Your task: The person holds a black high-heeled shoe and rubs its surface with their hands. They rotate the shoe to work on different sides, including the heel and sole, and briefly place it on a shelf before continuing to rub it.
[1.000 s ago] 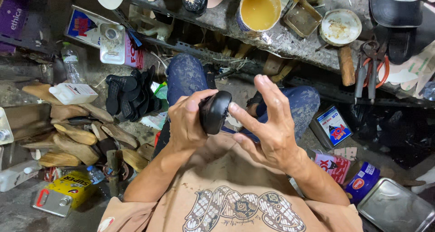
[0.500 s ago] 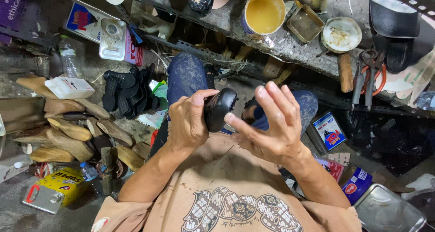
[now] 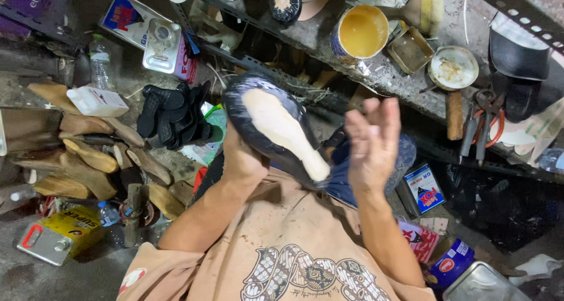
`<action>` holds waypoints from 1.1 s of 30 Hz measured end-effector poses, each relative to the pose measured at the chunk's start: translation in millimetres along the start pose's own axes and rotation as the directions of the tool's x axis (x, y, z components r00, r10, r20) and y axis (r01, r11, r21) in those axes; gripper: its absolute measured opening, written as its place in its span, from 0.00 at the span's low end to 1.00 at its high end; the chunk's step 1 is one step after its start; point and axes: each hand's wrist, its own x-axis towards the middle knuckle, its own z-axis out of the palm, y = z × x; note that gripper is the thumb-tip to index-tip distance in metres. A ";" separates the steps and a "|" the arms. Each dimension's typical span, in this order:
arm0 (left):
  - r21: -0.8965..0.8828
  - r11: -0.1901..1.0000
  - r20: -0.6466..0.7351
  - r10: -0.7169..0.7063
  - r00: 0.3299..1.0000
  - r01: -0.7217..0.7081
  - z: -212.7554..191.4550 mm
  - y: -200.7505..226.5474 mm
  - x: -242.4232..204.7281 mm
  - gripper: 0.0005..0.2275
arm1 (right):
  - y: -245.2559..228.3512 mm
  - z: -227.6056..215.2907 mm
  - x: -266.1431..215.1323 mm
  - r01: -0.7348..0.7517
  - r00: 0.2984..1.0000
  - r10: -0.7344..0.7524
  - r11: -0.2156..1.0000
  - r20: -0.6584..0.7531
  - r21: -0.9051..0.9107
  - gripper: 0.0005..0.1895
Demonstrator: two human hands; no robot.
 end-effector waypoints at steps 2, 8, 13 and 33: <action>-0.140 0.989 0.034 -0.051 0.998 0.055 9.4 -3.9 -12.7 0.19 | 13.0 5.5 -6.5 -0.272 0.962 0.269 0.947 0.042 0.173 0.33; -0.600 0.721 0.286 -0.211 0.935 0.346 30.6 -17.7 -38.8 0.21 | 28.9 -11.4 26.7 -0.559 0.781 0.617 0.622 0.097 0.549 0.26; -0.758 0.328 0.511 -0.238 0.826 0.564 14.0 -32.6 -57.9 0.25 | 23.8 -36.4 47.3 -0.587 0.809 0.375 0.563 0.453 0.582 0.28; -0.789 0.194 0.304 -0.701 0.645 0.583 -24.3 -5.4 -9.9 0.18 | 33.9 -6.6 208.4 0.525 0.850 0.296 -0.405 0.435 -0.749 0.54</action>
